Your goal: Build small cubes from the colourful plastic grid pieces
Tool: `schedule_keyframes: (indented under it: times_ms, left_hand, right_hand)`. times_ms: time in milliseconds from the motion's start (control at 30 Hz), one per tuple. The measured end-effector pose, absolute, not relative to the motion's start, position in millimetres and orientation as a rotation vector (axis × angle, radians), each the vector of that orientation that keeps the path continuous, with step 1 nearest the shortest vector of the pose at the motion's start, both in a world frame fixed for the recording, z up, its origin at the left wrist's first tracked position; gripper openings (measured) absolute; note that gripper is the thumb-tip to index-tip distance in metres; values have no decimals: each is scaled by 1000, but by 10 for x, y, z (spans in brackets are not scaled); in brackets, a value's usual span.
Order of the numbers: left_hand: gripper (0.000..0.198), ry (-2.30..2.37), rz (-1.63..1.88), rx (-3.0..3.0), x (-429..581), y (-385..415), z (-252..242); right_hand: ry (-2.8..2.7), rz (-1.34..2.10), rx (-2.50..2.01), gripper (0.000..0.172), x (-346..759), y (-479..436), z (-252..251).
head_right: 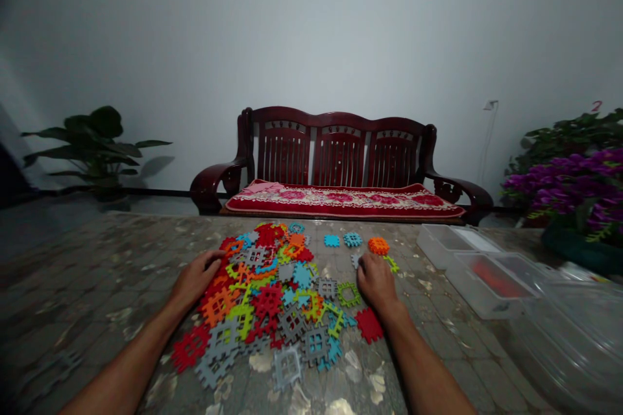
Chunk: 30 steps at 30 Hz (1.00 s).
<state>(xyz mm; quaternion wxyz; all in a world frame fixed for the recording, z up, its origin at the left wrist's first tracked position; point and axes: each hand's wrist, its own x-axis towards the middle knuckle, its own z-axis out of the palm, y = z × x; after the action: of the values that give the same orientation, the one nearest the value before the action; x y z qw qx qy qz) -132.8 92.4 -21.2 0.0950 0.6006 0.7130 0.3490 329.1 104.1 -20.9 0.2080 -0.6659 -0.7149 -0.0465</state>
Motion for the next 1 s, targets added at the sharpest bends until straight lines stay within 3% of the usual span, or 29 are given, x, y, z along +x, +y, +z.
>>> schedule_keyframes:
  times_ms: [267, 433, 633, 833, 1000]
  left_hand:
    - [39, 2129, 1212, 1869, -1076, 955, 78]
    - [38, 2048, 1081, 1929, -681, 1284, 358]
    - [69, 2192, 696, 1864, -309, 1647, 401]
    - [47, 2257, 603, 1795, -326, 1733, 382]
    - [47, 2257, 683, 1816, -495, 1623, 459]
  right_hand:
    - [-1848, -122, -1713, 27, 3319, 990, -268]
    - [-1851, -63, -1744, 28, 3314, 980, -232]
    - [-1875, -38, -1798, 30, 3286, 958, -198]
    - [-1807, -3, -1837, 33, 3282, 961, -182]
    - [-1755, 44, -1831, 34, 3286, 960, -176]
